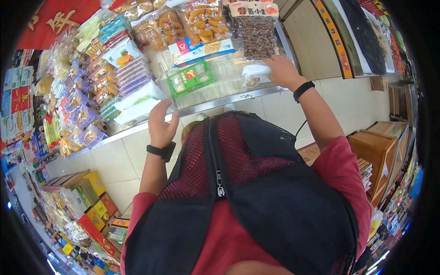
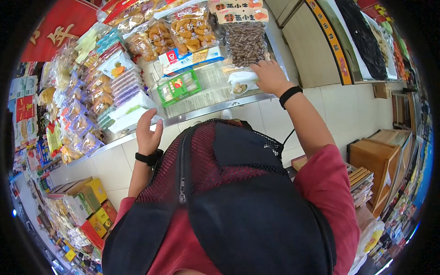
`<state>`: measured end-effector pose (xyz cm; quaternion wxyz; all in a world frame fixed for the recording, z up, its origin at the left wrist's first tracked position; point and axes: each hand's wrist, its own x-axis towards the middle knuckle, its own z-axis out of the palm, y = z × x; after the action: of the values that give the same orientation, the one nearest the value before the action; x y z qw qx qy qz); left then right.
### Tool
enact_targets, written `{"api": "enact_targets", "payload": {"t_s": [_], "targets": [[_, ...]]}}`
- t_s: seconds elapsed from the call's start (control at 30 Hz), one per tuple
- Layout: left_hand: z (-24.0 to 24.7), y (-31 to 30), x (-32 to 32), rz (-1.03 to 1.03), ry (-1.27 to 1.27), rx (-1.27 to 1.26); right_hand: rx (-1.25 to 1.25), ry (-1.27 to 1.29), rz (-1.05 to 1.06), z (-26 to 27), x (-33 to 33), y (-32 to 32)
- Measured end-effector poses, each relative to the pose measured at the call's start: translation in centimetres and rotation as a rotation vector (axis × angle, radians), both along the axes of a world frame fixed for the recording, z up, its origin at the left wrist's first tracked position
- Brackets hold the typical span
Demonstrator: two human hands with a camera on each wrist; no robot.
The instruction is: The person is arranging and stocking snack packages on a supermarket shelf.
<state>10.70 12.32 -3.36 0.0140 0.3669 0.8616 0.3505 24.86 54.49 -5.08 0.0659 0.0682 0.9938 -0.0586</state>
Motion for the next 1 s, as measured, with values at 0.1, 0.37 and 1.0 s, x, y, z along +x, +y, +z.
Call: {"api": "enact_targets", "payload": {"t_s": [0.1, 0.37, 1.0], "targets": [[1.2, 0.0, -0.9, -0.049, 0.013, 0.024, -0.005, -0.115, -0.044, 0.8, -0.1, -0.4], [1.5, -3.9, -0.9, -0.032, -0.032, 0.059, 0.021, -0.210, -0.149, 2.0, 1.7, -3.4], [0.4, -5.9, -2.9, 0.238, 0.031, 0.064, 0.045, -0.133, -0.031, -0.1, 2.5, -4.2]]}}
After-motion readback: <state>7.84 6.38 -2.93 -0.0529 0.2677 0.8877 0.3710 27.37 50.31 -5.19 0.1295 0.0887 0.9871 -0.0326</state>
